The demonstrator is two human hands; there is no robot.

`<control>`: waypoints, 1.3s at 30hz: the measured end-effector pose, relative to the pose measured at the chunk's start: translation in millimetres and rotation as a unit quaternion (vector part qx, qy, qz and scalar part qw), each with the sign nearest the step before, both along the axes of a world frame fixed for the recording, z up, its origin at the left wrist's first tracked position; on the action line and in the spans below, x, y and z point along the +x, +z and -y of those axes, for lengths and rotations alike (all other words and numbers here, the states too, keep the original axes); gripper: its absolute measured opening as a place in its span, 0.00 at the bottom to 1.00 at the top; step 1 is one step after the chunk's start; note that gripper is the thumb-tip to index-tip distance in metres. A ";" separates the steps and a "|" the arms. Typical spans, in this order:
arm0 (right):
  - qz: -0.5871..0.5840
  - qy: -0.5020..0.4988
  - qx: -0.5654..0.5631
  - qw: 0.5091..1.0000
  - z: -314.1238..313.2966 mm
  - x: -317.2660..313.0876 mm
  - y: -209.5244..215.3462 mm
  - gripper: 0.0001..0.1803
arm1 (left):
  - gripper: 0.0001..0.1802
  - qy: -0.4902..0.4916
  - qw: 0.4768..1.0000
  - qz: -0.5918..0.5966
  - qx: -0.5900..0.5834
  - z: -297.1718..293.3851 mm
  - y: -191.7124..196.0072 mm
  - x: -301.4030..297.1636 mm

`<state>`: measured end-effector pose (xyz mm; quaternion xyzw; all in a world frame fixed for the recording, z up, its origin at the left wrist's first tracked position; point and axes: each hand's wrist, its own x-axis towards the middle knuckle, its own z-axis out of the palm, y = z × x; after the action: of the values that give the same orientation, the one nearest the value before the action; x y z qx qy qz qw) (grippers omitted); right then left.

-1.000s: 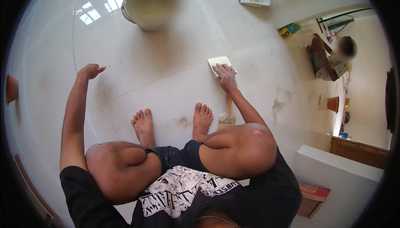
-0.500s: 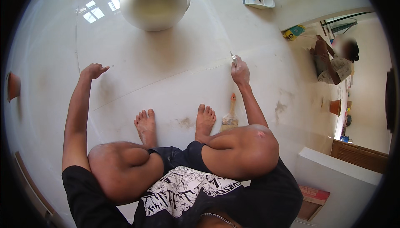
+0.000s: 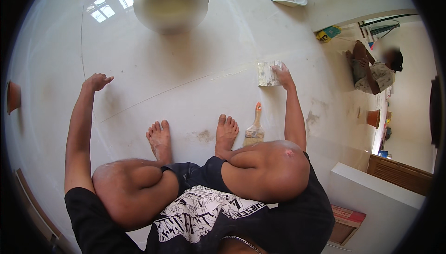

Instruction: The person sits on a tiled floor and applies grout to the joints between tiles using a small brush and a rubber float. They repeatedly dip the tools into a bucket of grout and spread the material along the tile seams.

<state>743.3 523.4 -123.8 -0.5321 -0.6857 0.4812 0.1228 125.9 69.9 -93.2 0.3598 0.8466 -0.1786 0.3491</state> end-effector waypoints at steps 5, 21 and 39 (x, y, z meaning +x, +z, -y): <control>-0.018 0.026 -0.039 0.999 2.7 -12.1 1.3 0.22 | 0.38 -0.017 1.000 -0.004 -0.014 1.1 2.8 1.8; 0.007 0.067 -0.058 0.996 17.8 -40.2 11.5 0.20 | 0.39 -0.024 0.999 -0.008 0.028 -8.5 -1.9 -2.4; 0.040 0.175 -0.040 0.983 63.2 -90.7 1.6 0.26 | 0.38 -0.016 1.000 0.000 -0.005 -4.9 -3.4 -4.6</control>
<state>652.6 460.2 -122.2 -0.4278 -0.7525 0.5007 -0.0125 121.3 74.8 -96.6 0.3719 0.8395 -0.1886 0.3482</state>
